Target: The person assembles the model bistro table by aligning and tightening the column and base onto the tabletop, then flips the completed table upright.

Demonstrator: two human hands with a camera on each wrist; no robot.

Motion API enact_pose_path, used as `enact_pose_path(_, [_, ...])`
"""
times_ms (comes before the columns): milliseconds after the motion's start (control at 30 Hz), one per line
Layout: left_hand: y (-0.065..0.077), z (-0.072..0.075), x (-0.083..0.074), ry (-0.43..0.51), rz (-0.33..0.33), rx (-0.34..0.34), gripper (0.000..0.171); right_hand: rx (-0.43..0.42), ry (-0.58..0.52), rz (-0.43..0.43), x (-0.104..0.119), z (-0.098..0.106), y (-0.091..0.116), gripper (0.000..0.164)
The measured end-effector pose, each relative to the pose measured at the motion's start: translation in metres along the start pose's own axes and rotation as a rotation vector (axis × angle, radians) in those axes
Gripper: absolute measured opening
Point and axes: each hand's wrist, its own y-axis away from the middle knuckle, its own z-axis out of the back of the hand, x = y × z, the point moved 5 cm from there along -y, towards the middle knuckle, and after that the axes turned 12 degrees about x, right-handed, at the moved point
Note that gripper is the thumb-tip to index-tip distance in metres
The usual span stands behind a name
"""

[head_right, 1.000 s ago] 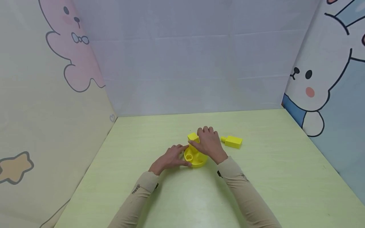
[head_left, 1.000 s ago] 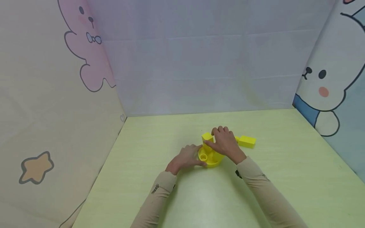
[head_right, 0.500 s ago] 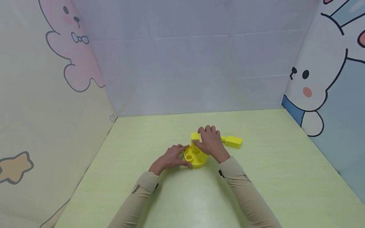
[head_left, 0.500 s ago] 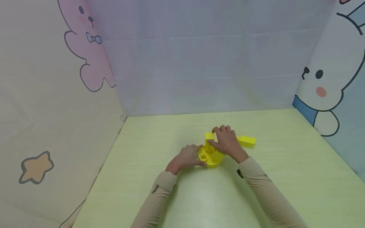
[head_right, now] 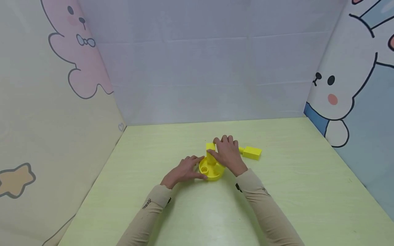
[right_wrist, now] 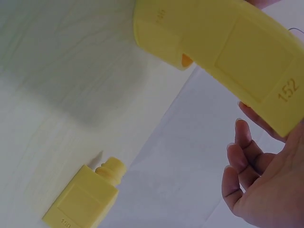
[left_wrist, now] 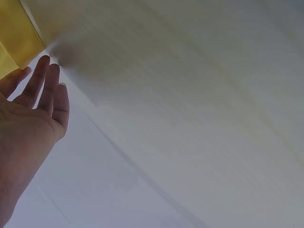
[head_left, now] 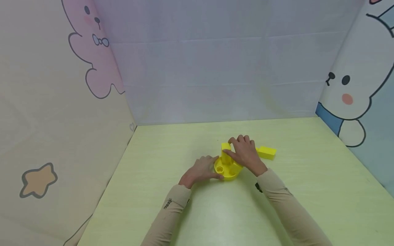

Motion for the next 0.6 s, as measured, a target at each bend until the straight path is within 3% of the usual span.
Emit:
enact_pose_path(267, [-0.002,-0.002,0.000,-0.023,-0.010,-0.005,0.095,0.006,-0.132,-0.082,-0.020,0.001,0.003,0.051])
enact_pose_path(600, [-0.001,0.000,-0.001,-0.009,-0.005,-0.001,0.096,-0.018,-0.253,-0.256,-0.105,0.001,0.043,0.056])
